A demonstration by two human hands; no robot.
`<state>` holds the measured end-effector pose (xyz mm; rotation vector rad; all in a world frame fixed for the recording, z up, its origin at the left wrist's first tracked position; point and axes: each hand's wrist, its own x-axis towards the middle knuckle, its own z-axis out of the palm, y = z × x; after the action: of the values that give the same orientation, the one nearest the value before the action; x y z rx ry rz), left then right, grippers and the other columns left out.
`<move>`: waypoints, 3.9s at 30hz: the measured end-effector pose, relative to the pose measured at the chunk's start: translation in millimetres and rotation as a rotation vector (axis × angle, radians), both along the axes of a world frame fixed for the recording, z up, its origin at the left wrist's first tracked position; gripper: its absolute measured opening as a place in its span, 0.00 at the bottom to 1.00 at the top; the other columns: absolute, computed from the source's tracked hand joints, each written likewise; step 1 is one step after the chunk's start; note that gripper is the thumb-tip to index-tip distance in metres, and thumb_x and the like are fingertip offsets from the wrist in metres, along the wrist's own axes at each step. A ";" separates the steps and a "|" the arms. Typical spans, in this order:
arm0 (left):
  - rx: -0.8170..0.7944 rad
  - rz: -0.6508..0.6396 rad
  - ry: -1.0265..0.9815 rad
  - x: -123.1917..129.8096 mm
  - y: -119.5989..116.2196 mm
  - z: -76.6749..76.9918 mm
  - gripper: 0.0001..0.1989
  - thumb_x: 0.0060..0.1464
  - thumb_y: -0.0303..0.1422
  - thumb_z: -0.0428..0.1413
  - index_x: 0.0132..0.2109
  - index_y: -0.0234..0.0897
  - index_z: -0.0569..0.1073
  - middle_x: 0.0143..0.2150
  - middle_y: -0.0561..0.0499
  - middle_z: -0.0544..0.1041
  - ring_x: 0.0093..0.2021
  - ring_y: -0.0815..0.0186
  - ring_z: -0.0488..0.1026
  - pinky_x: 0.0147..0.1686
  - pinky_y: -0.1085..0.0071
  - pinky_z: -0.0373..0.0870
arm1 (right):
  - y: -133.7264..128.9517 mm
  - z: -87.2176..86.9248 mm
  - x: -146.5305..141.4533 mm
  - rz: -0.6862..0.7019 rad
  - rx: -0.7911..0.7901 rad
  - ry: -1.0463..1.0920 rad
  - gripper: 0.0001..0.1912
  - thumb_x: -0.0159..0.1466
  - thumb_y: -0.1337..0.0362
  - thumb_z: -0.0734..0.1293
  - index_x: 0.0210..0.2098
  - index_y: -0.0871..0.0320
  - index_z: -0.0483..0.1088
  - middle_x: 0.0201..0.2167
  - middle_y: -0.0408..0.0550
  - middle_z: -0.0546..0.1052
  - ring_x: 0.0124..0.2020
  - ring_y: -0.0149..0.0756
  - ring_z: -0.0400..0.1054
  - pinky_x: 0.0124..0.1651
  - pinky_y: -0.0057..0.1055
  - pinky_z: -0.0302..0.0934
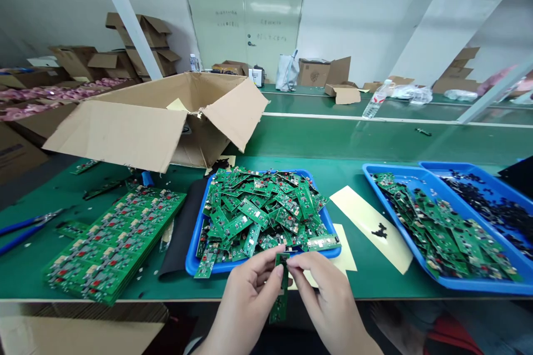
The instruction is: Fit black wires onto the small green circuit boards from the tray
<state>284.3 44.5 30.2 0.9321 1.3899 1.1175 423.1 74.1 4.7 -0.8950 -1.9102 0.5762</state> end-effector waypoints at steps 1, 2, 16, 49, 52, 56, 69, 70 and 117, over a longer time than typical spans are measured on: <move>-0.001 0.000 0.000 0.2 0.1 0.0 0.18 0.48 0.35 0.58 0.47 0.37 0.76 0.40 0.47 0.82 0.40 0.59 0.78 0.39 0.71 0.75 | -0.1 0.4 -0.1 0.003 -0.001 -0.003 0.09 0.67 0.69 0.58 0.35 0.56 0.68 0.27 0.46 0.75 0.26 0.34 0.69 0.30 0.29 0.65; 0.000 -0.002 0.001 0.3 0.2 0.0 0.17 0.48 0.35 0.58 0.47 0.36 0.76 0.40 0.46 0.82 0.39 0.60 0.78 0.39 0.71 0.75 | -0.2 0.9 -0.2 0.004 -0.001 -0.004 0.09 0.67 0.70 0.58 0.35 0.56 0.69 0.26 0.46 0.75 0.26 0.34 0.69 0.29 0.29 0.65; 0.162 0.069 0.153 6.8 1.5 -4.9 0.10 0.49 0.34 0.55 0.37 0.35 0.76 0.29 0.51 0.79 0.29 0.66 0.78 0.29 0.77 0.74 | 0.9 -4.7 -4.0 -0.086 0.192 -0.051 0.04 0.67 0.69 0.59 0.41 0.57 0.65 0.27 0.45 0.75 0.26 0.33 0.71 0.30 0.27 0.67; 0.049 0.030 -0.152 2.3 1.6 0.2 0.15 0.45 0.43 0.62 0.37 0.38 0.79 0.28 0.52 0.81 0.24 0.68 0.76 0.29 0.75 0.74 | 15.3 27.6 19.3 0.014 0.158 -0.178 0.07 0.65 0.72 0.60 0.35 0.56 0.67 0.27 0.42 0.71 0.29 0.33 0.66 0.56 0.50 0.54; 0.058 0.000 -0.089 4.1 0.2 0.8 0.14 0.46 0.42 0.61 0.36 0.37 0.79 0.28 0.51 0.80 0.23 0.68 0.74 0.27 0.75 0.73 | 16.5 27.6 18.2 -0.025 0.224 -0.208 0.08 0.67 0.71 0.58 0.34 0.56 0.67 0.27 0.43 0.71 0.29 0.34 0.67 0.56 0.50 0.54; 0.048 -0.052 -0.028 4.3 2.5 -1.7 0.14 0.50 0.42 0.58 0.29 0.35 0.77 0.19 0.54 0.73 0.20 0.70 0.70 0.23 0.77 0.68 | 19.1 23.0 15.2 -0.031 0.286 -0.198 0.10 0.67 0.72 0.58 0.32 0.57 0.68 0.26 0.43 0.71 0.28 0.32 0.67 0.56 0.49 0.55; 0.080 -0.277 -0.113 7.5 9.7 -8.9 0.17 0.54 0.43 0.54 0.30 0.34 0.78 0.23 0.53 0.71 0.21 0.73 0.64 0.25 0.77 0.64 | 18.3 18.9 18.7 0.067 0.360 -0.253 0.13 0.64 0.76 0.57 0.43 0.59 0.69 0.45 0.56 0.68 0.45 0.40 0.68 0.58 0.55 0.55; 0.081 -0.315 -0.086 8.1 7.9 -10.2 0.17 0.55 0.42 0.54 0.30 0.34 0.78 0.24 0.53 0.71 0.22 0.73 0.64 0.25 0.77 0.64 | 18.7 19.1 21.1 0.087 0.340 -0.246 0.15 0.64 0.75 0.58 0.47 0.60 0.67 0.49 0.59 0.66 0.48 0.42 0.67 0.58 0.55 0.55; 1.106 0.045 0.941 -31.9 -10.4 6.7 0.23 0.51 0.26 0.60 0.55 0.38 0.69 0.39 0.50 0.73 0.38 0.64 0.74 0.36 0.71 0.76 | -4.7 31.6 -0.3 0.492 -1.115 0.691 0.13 0.54 0.57 0.73 0.29 0.59 0.70 0.20 0.39 0.70 0.22 0.25 0.65 0.29 0.23 0.61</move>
<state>252.4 34.1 36.9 2.4583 1.4272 1.5947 422.8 69.4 36.3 -0.6798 -1.0564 2.0550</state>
